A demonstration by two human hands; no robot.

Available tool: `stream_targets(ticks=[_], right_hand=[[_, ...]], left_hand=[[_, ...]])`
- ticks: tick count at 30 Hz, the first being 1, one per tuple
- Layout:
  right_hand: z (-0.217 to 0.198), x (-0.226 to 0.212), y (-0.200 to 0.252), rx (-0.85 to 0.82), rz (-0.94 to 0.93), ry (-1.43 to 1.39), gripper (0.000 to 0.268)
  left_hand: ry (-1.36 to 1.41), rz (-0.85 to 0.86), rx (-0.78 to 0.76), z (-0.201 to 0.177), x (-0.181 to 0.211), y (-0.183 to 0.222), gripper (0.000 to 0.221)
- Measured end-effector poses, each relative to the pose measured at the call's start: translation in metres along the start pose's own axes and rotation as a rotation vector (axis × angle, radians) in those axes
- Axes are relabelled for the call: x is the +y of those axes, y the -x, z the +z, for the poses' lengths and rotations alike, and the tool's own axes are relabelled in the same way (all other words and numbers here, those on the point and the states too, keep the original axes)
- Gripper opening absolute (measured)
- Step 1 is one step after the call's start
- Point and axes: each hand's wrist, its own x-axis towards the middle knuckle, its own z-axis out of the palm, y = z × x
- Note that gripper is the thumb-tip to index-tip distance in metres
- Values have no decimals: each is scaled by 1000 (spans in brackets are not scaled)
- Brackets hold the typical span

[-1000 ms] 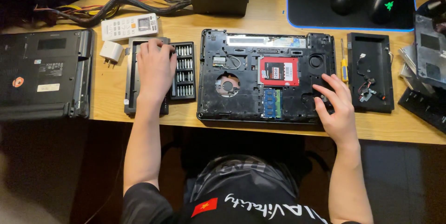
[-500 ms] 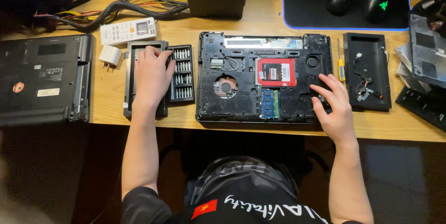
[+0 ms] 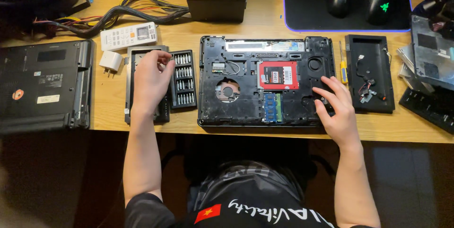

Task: The recorder is disassembling a laptop to access internal components like RAM and SSD.

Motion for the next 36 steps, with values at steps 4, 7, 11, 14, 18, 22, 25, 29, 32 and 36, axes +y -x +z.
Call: stream_targets(ticks=[4, 7, 11, 14, 18, 22, 25, 29, 32, 36], right_hand=[[-1, -4, 1, -4, -2, 26, 29], [-6, -29, -5, 11, -44, 206, 32], [1, -82, -4, 45, -142, 267, 32], [12, -113, 2, -23, -245, -13, 34], [40, -118, 22, -135, -257, -250, 41], [46, -115, 27, -123, -180, -257, 33], [44, -114, 31, -179, -110, -262, 29], [42, -103, 32, -179, -46, -283, 26], [40, -89, 31, -98, 19, -264, 24], [43, -71, 34, -16, 72, -290, 22]], left_hand=[[457, -116, 65, -19, 29, 10, 13], [588, -98, 228, -32, 52, 29, 13], [744, 28, 322, -20, 96, 72, 13], [920, 34, 91, 4, 129, 100, 11], [1109, -91, -218, 41, 150, 119, 11], [1195, -75, -214, 55, 143, 124, 13], [1128, -75, -157, 49, 133, 121, 12], [1053, -77, -19, 25, 101, 97, 12], [779, -109, 233, 13, 59, 71, 14], [415, -96, 302, 18, 17, 51, 19]])
